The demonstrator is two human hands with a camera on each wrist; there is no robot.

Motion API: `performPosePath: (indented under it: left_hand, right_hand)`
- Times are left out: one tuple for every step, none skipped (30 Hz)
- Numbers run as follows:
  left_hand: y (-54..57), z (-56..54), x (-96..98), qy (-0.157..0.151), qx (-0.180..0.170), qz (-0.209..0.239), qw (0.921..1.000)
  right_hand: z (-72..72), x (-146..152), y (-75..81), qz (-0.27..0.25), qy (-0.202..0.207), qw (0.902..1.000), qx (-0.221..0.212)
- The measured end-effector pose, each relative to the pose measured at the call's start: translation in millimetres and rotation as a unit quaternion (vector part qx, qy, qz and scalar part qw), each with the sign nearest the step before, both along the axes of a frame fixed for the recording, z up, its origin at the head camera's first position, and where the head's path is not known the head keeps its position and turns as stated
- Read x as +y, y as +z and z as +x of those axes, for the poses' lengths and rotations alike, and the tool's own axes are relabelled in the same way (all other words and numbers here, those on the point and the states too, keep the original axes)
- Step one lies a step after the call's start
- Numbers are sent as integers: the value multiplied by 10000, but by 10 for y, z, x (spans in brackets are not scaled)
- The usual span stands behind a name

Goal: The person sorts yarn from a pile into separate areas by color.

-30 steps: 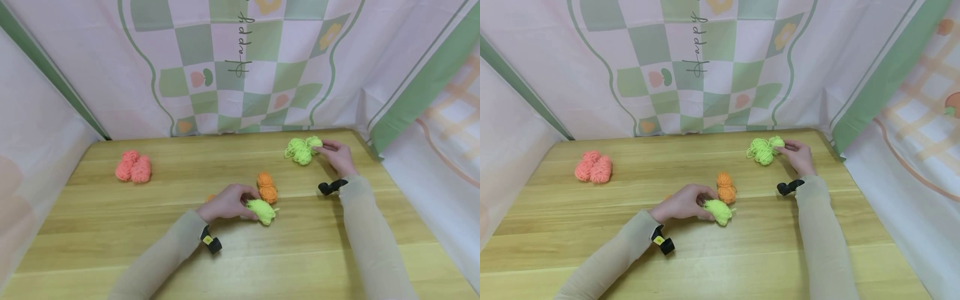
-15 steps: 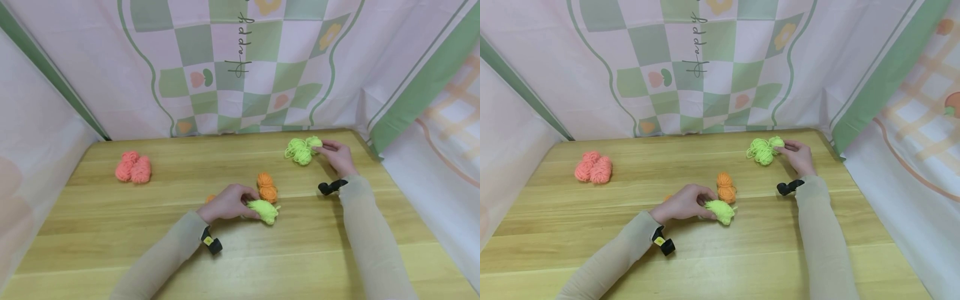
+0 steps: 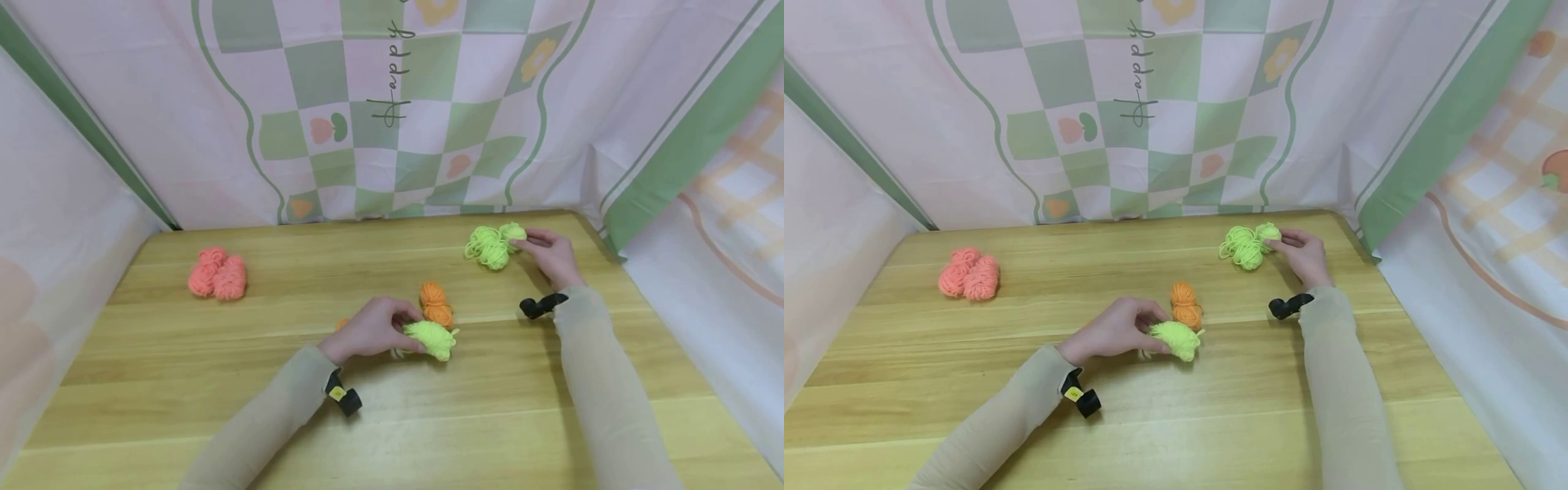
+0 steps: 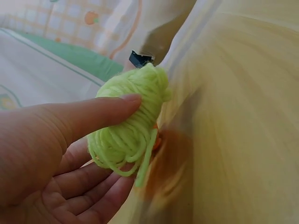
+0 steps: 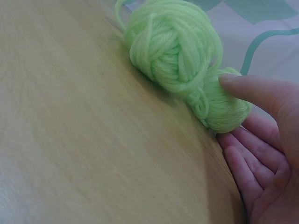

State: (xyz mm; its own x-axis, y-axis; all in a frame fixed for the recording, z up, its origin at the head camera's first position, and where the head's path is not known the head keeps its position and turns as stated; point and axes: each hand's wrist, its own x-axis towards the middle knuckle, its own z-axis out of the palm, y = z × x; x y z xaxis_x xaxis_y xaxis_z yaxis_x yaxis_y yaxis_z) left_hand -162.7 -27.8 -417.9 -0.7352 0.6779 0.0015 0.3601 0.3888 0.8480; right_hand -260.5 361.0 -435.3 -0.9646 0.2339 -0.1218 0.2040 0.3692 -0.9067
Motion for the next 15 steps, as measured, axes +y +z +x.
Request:
performPosePath:
  left_hand:
    - [5, -2, -4, -2, 6, 25, 10000]
    - [14, -1, -8, -10, 7, 47, 10000]
    - [23, 0, -11, -20, 8, 73, 10000]
    - [34, 1, -14, -26, 10, 88, 10000]
    - [43, 0, -17, -29, 23, 97, 9999]
    - [53, -1, -18, -34, 33, 105, 9999]
    - [62, -5, -20, -36, 38, 128, 9999]
    - [76, -5, -20, -29, 51, 131, 9999]
    - [88, -7, -21, -6, 74, 126, 9999]
    - [101, -9, -23, 11, 85, 128, 9999]
    - [113, -12, -24, 24, 105, 133, 9999]
    - [126, -14, -26, 40, 98, 144, 9998]
    - [141, -16, -28, 68, 100, 162, 9998]
    - [158, -16, -32, 107, 109, 163, 9998]
    - [174, -17, -36, 139, 99, 195, 9997]
  right_hand:
    - [2, -1, 1, -3, 1, 10000, 2]
    - [1, -1, 1, 3, 6, 10000, 0]
    - [-3, -1, 1, 5, 0, 10000, -2]
    - [-4, -2, 1, 1, -7, 10000, 2]
    - [-5, -4, 1, -2, -8, 10000, 8]
    - [-3, -10, 3, -9, -12, 10000, 10]
    - [-1, -12, 4, -8, -9, 10000, 15]
    - [-1, -13, 4, -1, -1, 10000, 16]
    - [-2, -14, 4, -3, -15, 10000, 11]
    - [2, -17, 6, 2, -13, 10000, 11]
    - [5, -18, 8, 7, -10, 10000, 7]
    - [7, -17, 10, 25, -3, 10000, -3]
    - [7, -12, 9, 43, 0, 10000, -7]
    - [9, -10, 10, 55, 2, 10000, -13]
    - [11, -9, 10, 61, -2, 10000, -17]
